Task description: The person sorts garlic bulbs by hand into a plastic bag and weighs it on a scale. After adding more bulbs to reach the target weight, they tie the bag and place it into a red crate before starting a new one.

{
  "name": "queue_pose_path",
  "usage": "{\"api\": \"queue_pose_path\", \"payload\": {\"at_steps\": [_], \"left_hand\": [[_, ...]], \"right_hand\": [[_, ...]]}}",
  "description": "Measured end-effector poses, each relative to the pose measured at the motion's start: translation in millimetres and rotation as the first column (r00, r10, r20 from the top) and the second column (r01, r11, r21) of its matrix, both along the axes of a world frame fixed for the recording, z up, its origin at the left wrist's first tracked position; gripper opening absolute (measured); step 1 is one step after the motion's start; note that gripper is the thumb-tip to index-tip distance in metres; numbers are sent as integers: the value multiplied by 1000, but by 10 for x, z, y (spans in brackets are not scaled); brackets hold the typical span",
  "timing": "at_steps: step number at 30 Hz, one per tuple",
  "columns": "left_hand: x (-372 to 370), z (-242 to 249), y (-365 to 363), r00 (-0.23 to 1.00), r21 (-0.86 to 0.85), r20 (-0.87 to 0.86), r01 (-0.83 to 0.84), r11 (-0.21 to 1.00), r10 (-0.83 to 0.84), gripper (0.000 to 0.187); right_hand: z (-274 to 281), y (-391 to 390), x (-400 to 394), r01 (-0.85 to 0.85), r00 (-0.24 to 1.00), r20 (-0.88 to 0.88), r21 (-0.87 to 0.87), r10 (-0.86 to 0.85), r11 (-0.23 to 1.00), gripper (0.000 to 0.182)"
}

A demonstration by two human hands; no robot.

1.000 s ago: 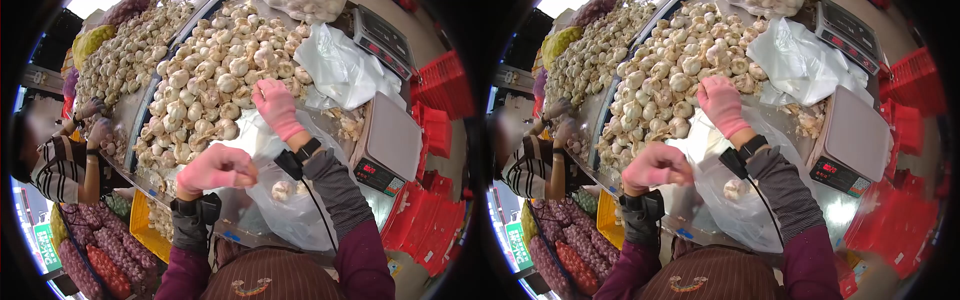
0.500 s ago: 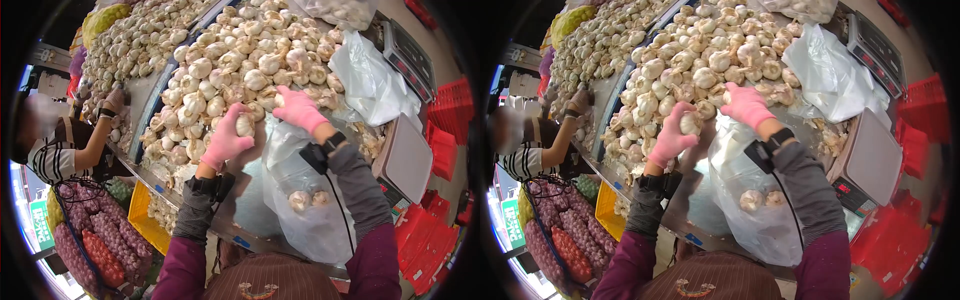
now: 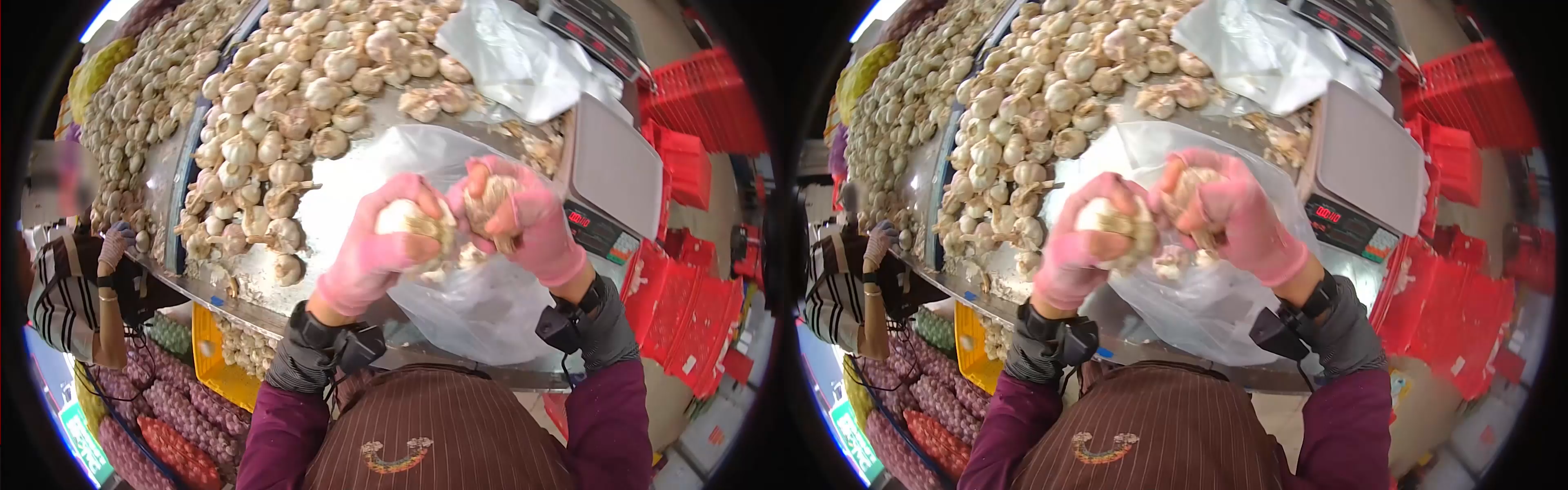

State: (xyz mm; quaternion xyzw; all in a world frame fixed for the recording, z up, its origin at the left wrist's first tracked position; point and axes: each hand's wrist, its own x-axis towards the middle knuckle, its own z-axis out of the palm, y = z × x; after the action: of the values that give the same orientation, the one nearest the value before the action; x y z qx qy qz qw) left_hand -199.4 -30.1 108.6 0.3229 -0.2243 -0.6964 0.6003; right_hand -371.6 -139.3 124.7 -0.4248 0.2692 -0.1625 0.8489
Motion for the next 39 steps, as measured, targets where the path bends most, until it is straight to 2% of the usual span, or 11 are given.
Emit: {"api": "queue_pose_path", "payload": {"at_steps": [6,9,11,14,16,19,21,25,28,31,39], "left_hand": [[-1055,-965,74,306,-179,946,214,960,108,26],[-856,-575,313,362,-524,824,189,831,437,26],[-242,-348,631,-144,-474,877,-98,875,459,24],[679,-638,882,-524,-10,820,-414,910,-229,35],[932,-920,871,-575,122,745,-381,916,-339,34],[1200,-1487,1030,-708,32,660,-308,951,-251,29],[1291,-1249,1072,-282,171,850,-651,740,-444,31],[1688,-961,1590,-466,-36,883,-193,981,-59,47],[1690,-712,1913,664,94,573,-635,767,480,58],[1575,-632,2008,693,33,137,-718,696,708,65],[1235,-60,1812,620,68,461,-738,671,635,62]], "right_hand": [[-1061,528,-1005,-329,780,-482,-858,-399,394,27],[-971,648,-1052,-344,780,-381,-924,-496,169,28],[-592,658,-924,-291,802,-284,-954,-526,71,28],[-26,892,11,27,972,-10,-988,-237,151,20],[-137,1034,859,15,999,29,-916,27,401,17],[-865,1029,2189,-440,897,-431,-892,94,102,18],[-1031,964,2561,-707,703,-709,-705,50,-56,27],[-1395,948,2869,-793,594,-804,-579,-30,-191,45],[-1469,1055,2823,-597,799,-518,-621,307,508,33],[-991,1380,2626,-283,941,2,552,338,784,18],[-760,1521,2126,-276,960,144,362,239,891,33]]}}
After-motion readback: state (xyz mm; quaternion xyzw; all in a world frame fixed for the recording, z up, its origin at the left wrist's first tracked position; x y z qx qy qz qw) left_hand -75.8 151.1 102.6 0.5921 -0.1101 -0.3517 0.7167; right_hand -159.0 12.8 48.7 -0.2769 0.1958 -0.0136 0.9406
